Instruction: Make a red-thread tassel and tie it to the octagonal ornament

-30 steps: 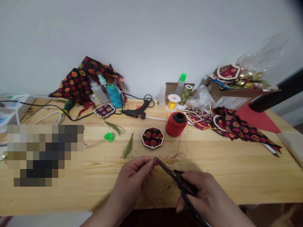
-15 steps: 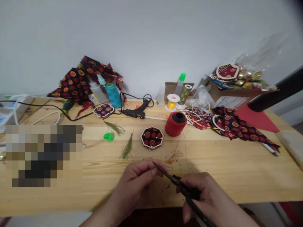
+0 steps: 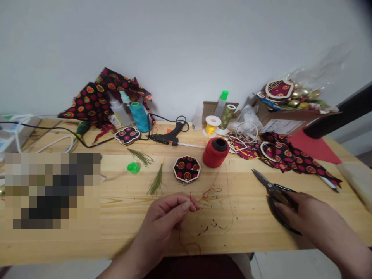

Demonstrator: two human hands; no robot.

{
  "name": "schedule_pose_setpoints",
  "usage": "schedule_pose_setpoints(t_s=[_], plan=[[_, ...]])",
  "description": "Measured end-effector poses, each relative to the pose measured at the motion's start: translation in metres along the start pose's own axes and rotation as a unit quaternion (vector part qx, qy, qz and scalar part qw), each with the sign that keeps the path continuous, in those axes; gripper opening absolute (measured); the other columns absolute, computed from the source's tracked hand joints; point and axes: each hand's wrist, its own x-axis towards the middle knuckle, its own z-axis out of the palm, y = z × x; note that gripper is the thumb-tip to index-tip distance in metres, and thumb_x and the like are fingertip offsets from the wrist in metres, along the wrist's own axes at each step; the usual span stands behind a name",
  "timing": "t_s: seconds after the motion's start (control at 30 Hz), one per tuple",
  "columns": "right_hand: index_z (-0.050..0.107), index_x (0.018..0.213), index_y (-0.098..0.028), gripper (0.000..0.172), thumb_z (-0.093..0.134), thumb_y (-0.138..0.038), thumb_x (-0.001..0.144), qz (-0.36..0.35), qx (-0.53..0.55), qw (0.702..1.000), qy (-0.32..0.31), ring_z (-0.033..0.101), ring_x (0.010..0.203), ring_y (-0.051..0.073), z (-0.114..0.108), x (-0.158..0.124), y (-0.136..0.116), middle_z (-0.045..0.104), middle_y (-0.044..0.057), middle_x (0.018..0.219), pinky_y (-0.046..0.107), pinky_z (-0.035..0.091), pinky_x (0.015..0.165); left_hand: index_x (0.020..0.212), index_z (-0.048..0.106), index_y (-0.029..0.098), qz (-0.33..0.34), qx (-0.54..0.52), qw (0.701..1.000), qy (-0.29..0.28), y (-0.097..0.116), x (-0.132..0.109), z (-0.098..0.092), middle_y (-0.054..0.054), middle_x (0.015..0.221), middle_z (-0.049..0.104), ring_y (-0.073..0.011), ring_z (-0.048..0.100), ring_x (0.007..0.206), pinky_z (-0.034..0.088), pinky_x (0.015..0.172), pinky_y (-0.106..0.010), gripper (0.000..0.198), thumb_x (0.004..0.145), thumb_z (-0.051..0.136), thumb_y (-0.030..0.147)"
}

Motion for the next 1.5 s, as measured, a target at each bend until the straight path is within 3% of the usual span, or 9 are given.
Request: schedule_pose_setpoints(t_s=[0.23, 0.43, 0.67, 0.9, 1.0, 1.1, 1.27, 1.4, 1.5], plan=[[0.068, 0.086, -0.014, 0.027, 0.046, -0.028, 0.09, -0.092, 0.041, 0.976, 0.191, 0.063, 0.083, 0.033, 0.001, -0.005, -0.034, 0.07, 0.016, 0.088, 0.046, 0.05, 0.074, 0.069, 0.076, 0.02, -0.005, 0.013, 1.0, -0.004, -0.001, -0.002, 0.0, -0.001, 0.079, 0.068, -0.007, 0.034, 0.05, 0.025, 0.048, -0.02, 0.017, 0.079, 0.069, 0.031], [0.066, 0.086, -0.022, 0.016, 0.053, -0.013, 0.087, -0.288, 0.14, 0.947, 0.017, 0.061, 0.078, 0.021, -0.006, -0.018, -0.097, 0.067, 0.004, 0.08, 0.032, 0.048, 0.066, 0.069, 0.076, 0.02, 0.006, 0.03, 1.0, 0.008, 0.001, -0.002, 0.0, -0.002, 0.08, 0.07, -0.0093, 0.04, 0.054, 0.03, 0.051, -0.021, 0.017, 0.079, 0.068, 0.03], [0.063, 0.074, -0.018, 0.014, 0.058, -0.005, 0.075, -0.411, -0.031, 0.906, 0.095, 0.061, 0.067, 0.023, 0.008, -0.026, -0.107, 0.066, 0.005, 0.069, 0.034, 0.043, 0.061, 0.069, 0.076, 0.02, 0.008, 0.019, 1.0, 0.004, 0.0, 0.0, -0.002, -0.001, 0.081, 0.071, -0.0081, 0.037, 0.051, 0.028, 0.049, -0.021, 0.014, 0.079, 0.069, 0.028], [0.063, 0.072, -0.019, 0.02, 0.049, -0.009, 0.081, -0.238, 0.027, 0.971, 0.03, 0.062, 0.053, 0.016, -0.029, 0.034, -0.078, 0.068, 0.003, 0.066, 0.025, 0.042, 0.05, 0.067, 0.076, 0.021, 0.016, 0.013, 1.0, -0.002, -0.001, 0.001, -0.001, -0.001, 0.079, 0.072, -0.0089, 0.039, 0.053, 0.028, 0.05, -0.021, 0.014, 0.078, 0.069, 0.027], [0.065, 0.075, -0.019, 0.018, 0.05, -0.022, 0.085, -0.072, 0.165, 0.975, 0.13, 0.063, 0.054, 0.018, -0.055, 0.061, -0.073, 0.067, 0.002, 0.058, 0.028, 0.045, 0.055, 0.067, 0.076, 0.021, 0.006, 0.017, 1.0, -0.002, 0.0, -0.001, 0.0, -0.001, 0.079, 0.071, -0.0089, 0.038, 0.052, 0.028, 0.049, -0.021, 0.015, 0.078, 0.068, 0.027], [0.069, 0.09, -0.019, 0.017, 0.055, -0.026, 0.083, -0.078, 0.249, 0.938, 0.23, 0.067, 0.068, 0.021, -0.068, 0.058, -0.087, 0.073, 0.005, 0.078, 0.031, 0.049, 0.063, 0.068, 0.076, 0.021, 0.002, 0.026, 1.0, -0.005, 0.001, -0.002, 0.001, -0.001, 0.08, 0.072, -0.0108, 0.044, 0.057, 0.031, 0.052, -0.022, 0.016, 0.079, 0.067, 0.028], [0.067, 0.095, -0.021, 0.018, 0.051, -0.016, 0.09, -0.241, 0.345, 0.906, 0.054, 0.066, 0.082, 0.017, -0.045, 0.014, -0.129, 0.072, 0.004, 0.09, 0.027, 0.051, 0.073, 0.07, 0.077, 0.022, 0.026, 0.032, 0.999, -0.012, 0.001, -0.002, -0.001, -0.002, 0.081, 0.072, -0.0152, 0.054, 0.074, 0.037, 0.064, -0.023, 0.015, 0.08, 0.066, 0.026], [0.054, 0.124, -0.023, 0.044, 0.047, -0.002, 0.086, -0.3, 0.408, 0.862, 0.002, 0.057, 0.112, 0.016, -0.013, -0.005, -0.15, 0.062, 0.006, 0.121, 0.03, 0.046, 0.095, 0.07, 0.076, 0.02, 0.013, -0.026, 0.999, -0.028, 0.002, -0.002, -0.002, -0.001, 0.079, 0.069, -0.0103, 0.043, 0.059, 0.031, 0.054, -0.022, 0.014, 0.079, 0.069, 0.028], [0.061, 0.114, -0.024, 0.038, 0.05, -0.002, 0.085, -0.324, 0.394, 0.86, -0.015, 0.06, 0.1, 0.016, 0.003, -0.006, -0.156, 0.062, 0.005, 0.109, 0.026, 0.049, 0.085, 0.068, 0.075, 0.017, -0.004, -0.077, 0.995, -0.066, 0.005, -0.004, 0.0, -0.002, 0.073, 0.063, -0.0092, 0.038, 0.055, 0.027, 0.051, -0.022, 0.017, 0.078, 0.07, 0.029]])
